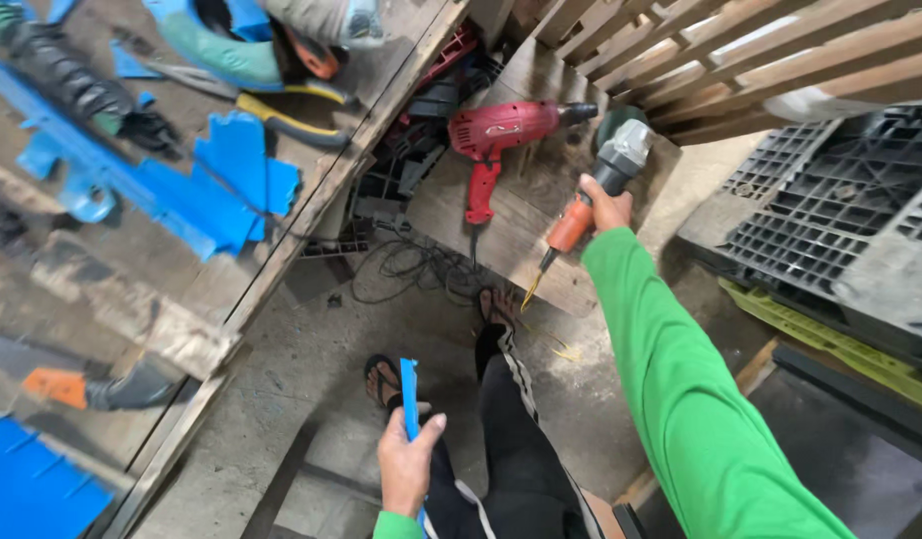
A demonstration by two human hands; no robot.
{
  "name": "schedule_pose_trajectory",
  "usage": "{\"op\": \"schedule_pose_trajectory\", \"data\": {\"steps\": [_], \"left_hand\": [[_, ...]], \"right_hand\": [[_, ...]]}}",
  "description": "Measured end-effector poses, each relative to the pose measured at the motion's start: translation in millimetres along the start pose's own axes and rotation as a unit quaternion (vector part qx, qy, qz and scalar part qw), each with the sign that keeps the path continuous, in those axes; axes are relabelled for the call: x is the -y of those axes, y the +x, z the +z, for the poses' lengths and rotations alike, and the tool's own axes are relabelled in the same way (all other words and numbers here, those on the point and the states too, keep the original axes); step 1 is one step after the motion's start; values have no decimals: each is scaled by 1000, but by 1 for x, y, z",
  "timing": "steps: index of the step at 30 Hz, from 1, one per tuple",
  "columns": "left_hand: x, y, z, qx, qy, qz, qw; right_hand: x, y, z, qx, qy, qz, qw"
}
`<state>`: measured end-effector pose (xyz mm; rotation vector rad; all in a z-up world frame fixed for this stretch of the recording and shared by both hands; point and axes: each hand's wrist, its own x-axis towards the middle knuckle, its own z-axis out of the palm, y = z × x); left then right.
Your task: The person uses a chisel to pry and cut a blue plastic pallet, then uses a hammer to split a removed strip. They smooth the strip with an angle grinder and fit it back into the pallet structure.
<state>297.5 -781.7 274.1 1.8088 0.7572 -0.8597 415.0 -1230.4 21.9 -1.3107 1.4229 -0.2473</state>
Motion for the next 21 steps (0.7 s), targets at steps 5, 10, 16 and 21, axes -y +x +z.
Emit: {"op": "schedule_pose_trajectory", "data": {"steps": [5, 10, 16, 21], "left_hand": [[-4, 20, 58, 60, -11, 32, 998], [-56, 7, 97, 64, 17, 264, 962], [-49, -36, 98, 162, 179, 520, 819], [8, -52, 76, 120, 348, 599, 711]], "right_hand": [[-5, -13, -5, 83, 101, -41, 991], [7, -51, -66, 207, 202, 123, 949], [-53, -175, -144, 133, 197, 256, 937], [-101, -267, -160, 264, 310, 263, 875]]}}
